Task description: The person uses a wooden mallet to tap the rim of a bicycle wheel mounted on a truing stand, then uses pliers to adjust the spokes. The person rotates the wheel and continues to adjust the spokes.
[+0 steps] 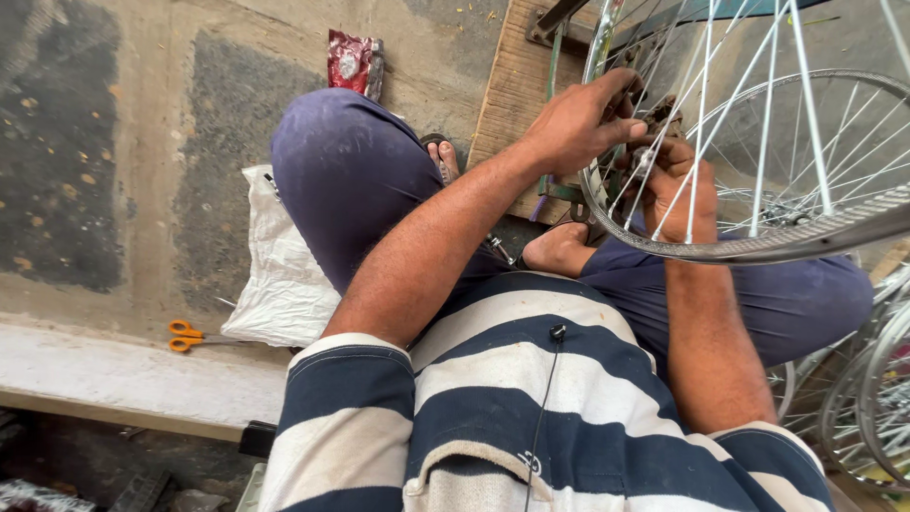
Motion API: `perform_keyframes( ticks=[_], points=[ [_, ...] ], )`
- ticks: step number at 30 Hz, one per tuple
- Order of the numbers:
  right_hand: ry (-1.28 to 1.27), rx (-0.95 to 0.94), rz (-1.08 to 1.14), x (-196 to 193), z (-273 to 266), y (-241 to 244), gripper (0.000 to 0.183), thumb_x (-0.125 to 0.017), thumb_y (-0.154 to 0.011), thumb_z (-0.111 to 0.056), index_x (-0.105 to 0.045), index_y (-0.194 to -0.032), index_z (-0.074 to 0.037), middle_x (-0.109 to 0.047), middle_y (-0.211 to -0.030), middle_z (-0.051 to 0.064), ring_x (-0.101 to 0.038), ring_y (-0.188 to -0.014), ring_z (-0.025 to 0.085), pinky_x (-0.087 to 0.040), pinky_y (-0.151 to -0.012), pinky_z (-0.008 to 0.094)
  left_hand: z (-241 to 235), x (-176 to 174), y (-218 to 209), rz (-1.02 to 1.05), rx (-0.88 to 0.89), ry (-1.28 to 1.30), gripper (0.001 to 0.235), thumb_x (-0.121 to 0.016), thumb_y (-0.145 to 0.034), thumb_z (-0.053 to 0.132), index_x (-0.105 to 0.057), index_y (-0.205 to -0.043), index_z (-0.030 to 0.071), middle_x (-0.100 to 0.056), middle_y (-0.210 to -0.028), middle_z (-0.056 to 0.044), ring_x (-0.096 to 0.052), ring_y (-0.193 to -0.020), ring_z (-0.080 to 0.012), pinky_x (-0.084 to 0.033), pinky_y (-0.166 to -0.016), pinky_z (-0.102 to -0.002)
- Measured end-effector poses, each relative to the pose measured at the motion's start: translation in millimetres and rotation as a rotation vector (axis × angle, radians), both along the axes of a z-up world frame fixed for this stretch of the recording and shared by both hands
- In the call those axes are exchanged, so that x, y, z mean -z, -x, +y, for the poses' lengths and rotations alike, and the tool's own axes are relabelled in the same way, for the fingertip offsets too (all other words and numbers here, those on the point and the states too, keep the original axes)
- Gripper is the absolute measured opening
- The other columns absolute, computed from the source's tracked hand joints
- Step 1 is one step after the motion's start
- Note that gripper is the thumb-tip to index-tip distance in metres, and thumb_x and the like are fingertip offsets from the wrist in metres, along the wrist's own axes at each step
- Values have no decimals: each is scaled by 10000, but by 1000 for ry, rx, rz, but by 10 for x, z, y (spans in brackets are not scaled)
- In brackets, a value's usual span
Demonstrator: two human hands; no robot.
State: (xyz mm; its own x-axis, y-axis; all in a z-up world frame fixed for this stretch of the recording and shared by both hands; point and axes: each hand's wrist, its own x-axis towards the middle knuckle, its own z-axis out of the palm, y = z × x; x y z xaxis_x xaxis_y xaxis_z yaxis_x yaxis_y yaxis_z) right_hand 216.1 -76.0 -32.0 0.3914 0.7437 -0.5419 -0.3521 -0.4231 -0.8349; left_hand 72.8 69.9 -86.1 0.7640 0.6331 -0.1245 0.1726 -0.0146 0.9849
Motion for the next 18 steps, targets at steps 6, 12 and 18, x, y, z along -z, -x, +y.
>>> perform_keyframes(
  ticks=[6,12,18],
  points=[
    [-93,62,262,79,-47,-28,254,-629,-1028,64,-681,-1255,-36,-731,-985,100,-715,-804,169,-582,-640,244,2,-98,53,-40,-24,83,700,-787,-877,456,-547,-1386,40,-775,-1080,-135,-767,-1006,-271,-599,-859,-401],
    [-161,22,372,45,-89,-42,251,-624,-1015,58,-679,-1247,-22,-724,-1002,114,-719,-812,179,-605,-673,251,-13,-157,46,46,6,118,729,-729,-876,550,-561,-1385,55,-775,-1073,-126,-781,-984,-255,-617,-843,-414],
    [-166,5,370,22,-71,-10,248,-628,-1018,69,-685,-1248,-2,-716,-994,122,-709,-790,181,-598,-656,247,-30,-139,41,42,-3,69,704,-720,-879,574,-590,-1362,78,-789,-1047,-115,-774,-976,-252,-597,-840,-436]
  ],
)
